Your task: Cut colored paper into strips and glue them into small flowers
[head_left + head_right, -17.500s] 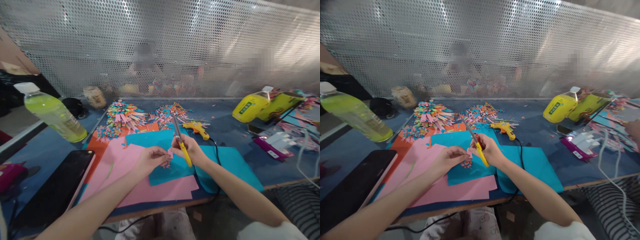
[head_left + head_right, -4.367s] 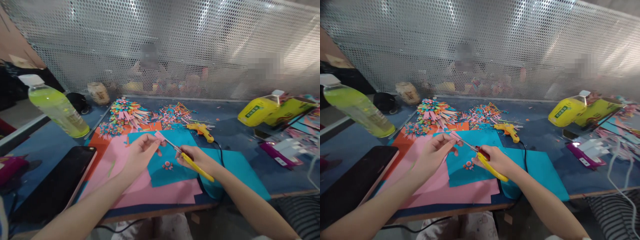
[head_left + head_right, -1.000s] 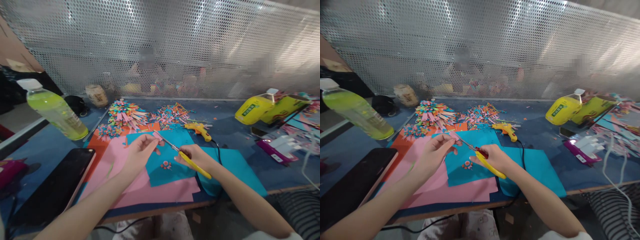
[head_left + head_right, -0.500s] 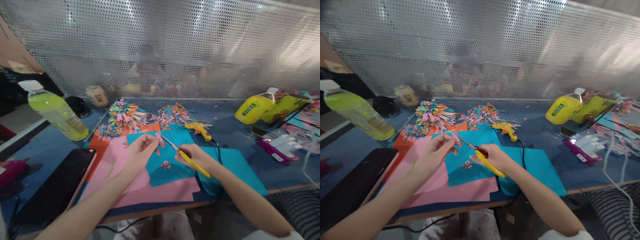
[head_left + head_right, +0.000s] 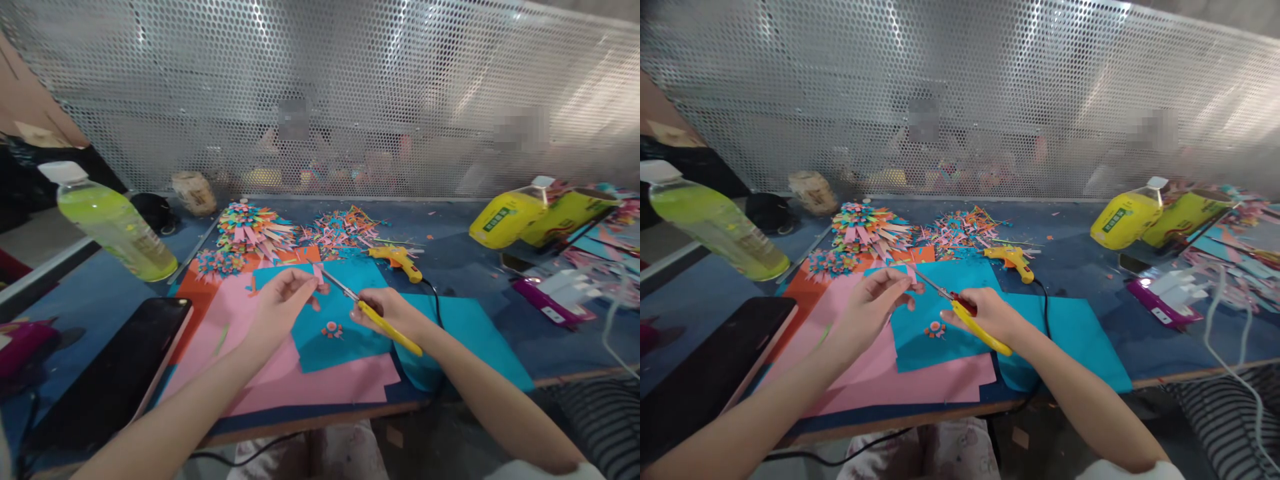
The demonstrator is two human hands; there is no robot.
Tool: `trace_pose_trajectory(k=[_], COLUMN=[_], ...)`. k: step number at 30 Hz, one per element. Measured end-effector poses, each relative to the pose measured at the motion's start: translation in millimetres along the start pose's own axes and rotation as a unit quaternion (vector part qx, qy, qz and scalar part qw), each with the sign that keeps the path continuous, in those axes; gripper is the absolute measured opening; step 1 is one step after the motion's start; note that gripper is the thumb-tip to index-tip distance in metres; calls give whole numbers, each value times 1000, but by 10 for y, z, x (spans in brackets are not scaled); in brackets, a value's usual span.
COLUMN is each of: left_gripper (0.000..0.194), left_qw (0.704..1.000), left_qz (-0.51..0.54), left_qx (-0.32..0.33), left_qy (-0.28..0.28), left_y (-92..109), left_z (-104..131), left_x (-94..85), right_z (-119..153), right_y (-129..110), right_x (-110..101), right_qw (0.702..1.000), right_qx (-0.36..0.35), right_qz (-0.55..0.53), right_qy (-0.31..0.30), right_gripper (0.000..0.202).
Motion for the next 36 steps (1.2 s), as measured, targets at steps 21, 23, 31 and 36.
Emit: trace_pose_trajectory(k=[21, 23, 31, 36], left_gripper=[11, 12, 12, 11], left_qw=[999, 998, 996, 995], left_qz=[20, 16, -10, -21], left_qx=[29, 36, 76, 82], left_qy=[40, 46, 49, 47], left_y=[30, 32, 58, 65], left_z=[-73, -84, -83, -76], left_x=[-125, -141, -164, -154], right_z=[10, 14, 19, 8], right_y=[27, 29, 24, 7], right_x=[-8, -6, -7, -17], right_qw=[1000, 1000, 1000, 1000], right_qx=[12, 12, 17, 15], right_qz=[-7, -6, -5, -4], right_qy=[-9, -12, -10, -7], right_gripper=[40, 40, 39, 38])
Point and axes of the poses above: each hand's wrist, its own z-axis away from the middle knuckle, its own x-axis out of the palm, y = z × x, the point moved 8 cm from there along -z, towards the middle knuckle, and after that the axes turned 11 degrees about y, right-handed, at the moved point
